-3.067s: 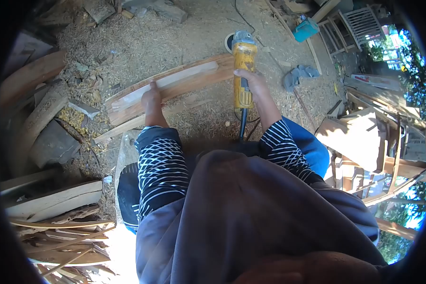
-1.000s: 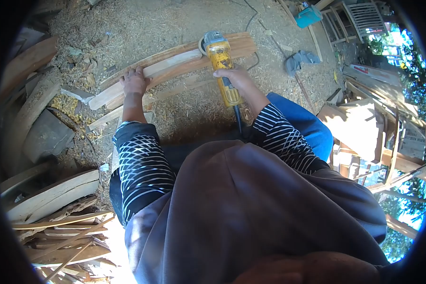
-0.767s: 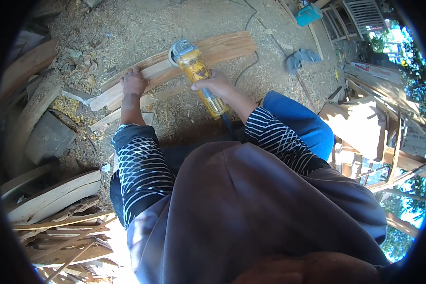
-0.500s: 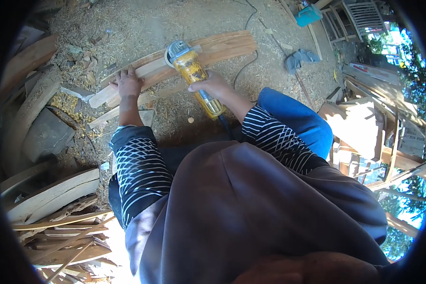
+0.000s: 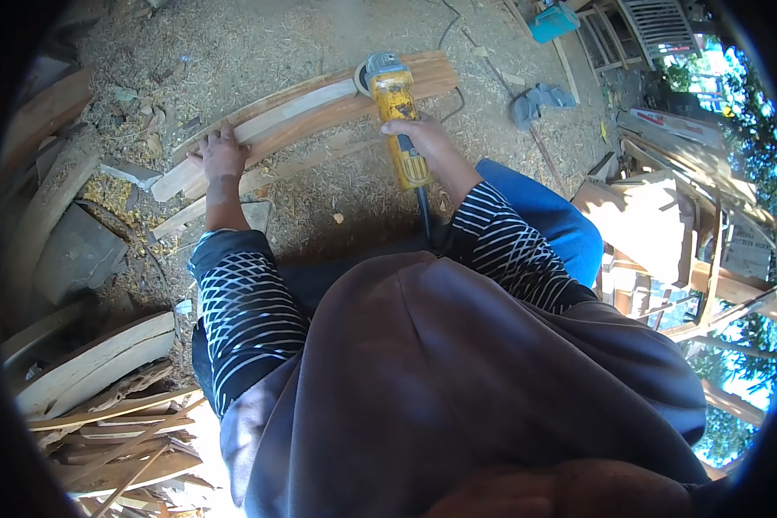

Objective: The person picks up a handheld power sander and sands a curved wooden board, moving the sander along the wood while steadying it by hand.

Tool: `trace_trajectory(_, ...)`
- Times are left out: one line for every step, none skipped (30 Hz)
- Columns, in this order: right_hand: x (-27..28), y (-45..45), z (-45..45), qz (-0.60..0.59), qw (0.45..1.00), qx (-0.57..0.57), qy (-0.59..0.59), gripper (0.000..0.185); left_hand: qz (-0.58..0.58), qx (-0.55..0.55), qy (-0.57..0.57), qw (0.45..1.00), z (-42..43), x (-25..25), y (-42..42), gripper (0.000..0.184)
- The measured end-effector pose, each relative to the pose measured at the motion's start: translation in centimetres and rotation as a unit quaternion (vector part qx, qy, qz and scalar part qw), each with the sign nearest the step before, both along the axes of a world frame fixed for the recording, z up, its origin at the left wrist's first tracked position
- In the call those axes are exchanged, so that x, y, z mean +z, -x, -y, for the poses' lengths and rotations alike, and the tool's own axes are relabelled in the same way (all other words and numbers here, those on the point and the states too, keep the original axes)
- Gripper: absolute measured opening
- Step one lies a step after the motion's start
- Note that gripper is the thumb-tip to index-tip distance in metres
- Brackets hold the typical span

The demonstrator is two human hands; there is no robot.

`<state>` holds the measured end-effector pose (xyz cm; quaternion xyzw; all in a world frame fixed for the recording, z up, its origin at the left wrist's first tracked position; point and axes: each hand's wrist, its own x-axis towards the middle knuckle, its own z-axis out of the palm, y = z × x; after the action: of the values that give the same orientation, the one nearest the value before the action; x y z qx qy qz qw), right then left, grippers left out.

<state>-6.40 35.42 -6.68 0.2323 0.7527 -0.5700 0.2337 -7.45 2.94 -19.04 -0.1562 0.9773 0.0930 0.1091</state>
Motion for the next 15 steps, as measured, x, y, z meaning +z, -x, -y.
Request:
trace_trajectory(-0.1,0.2,-0.1,0.000,1.000,0.000,0.001,0.051,0.004,0.000,0.004,1.000,0.0,0.0,0.0,0.058)
trace_trajectory(-0.1,0.2,0.0,0.003,1.000,0.003,0.011,0.052,0.005,0.000,0.005,1.000,0.0,0.1,0.1,0.058)
trace_trajectory(0.0,0.3,0.1,0.007,1.000,0.007,0.020,0.053,0.017,-0.001,0.008,1.000,0.0,0.3,0.2,0.059)
trace_trajectory(0.1,0.1,0.4,0.008,1.000,0.006,0.019,0.053,0.030,-0.004,0.011,0.999,-0.2,0.4,0.2,0.059)
trace_trajectory(0.2,-0.1,1.1,-0.012,1.000,0.025,0.014,0.054,0.030,-0.006,0.010,0.999,-0.3,0.3,0.1,0.059)
trace_trajectory(0.2,-0.3,1.9,-0.033,0.998,0.043,0.009,0.055,0.020,-0.005,0.010,1.000,-0.2,0.1,0.1,0.059)
trace_trajectory(-0.2,-0.3,2.6,-0.035,0.999,0.041,0.009,0.055,0.009,-0.003,0.010,1.000,-0.1,0.0,0.1,0.060)
trace_trajectory(-0.5,-0.4,3.5,-0.036,0.996,0.077,-0.016,0.056,0.007,-0.006,0.012,1.000,0.0,-0.1,0.1,0.060)
trace_trajectory(-0.6,-0.6,4.3,-0.035,0.992,0.113,-0.041,0.057,0.003,-0.008,0.008,1.000,0.1,-0.2,0.1,0.060)
trace_trajectory(-0.5,-0.6,4.7,-0.005,0.991,0.131,-0.038,0.060,0.000,-0.009,0.003,1.000,0.1,-0.3,0.0,0.060)
trace_trajectory(-0.9,-0.7,4.9,-0.005,0.991,0.132,-0.036,0.060,0.000,-0.009,0.005,1.000,0.2,-0.5,-0.2,0.060)
trace_trajectory(-1.6,-0.6,5.1,-0.006,0.989,0.142,-0.038,0.060,0.002,-0.017,0.001,1.000,0.4,-0.6,-0.2,0.061)
trace_trajectory(-2.0,-0.5,5.3,-0.008,0.987,0.153,-0.041,0.060,0.003,-0.026,-0.004,1.000,0.5,-0.7,-0.2,0.063)
trace_trajectory(-2.2,-0.5,5.1,-0.009,0.987,0.156,-0.040,0.060,0.003,-0.022,-0.002,1.000,0.5,-0.8,-0.2,0.063)
trace_trajectory(-2.0,-0.5,4.6,-0.014,0.990,0.131,-0.047,0.058,-0.014,-0.022,-0.010,1.000,0.3,-0.9,-0.2,0.063)
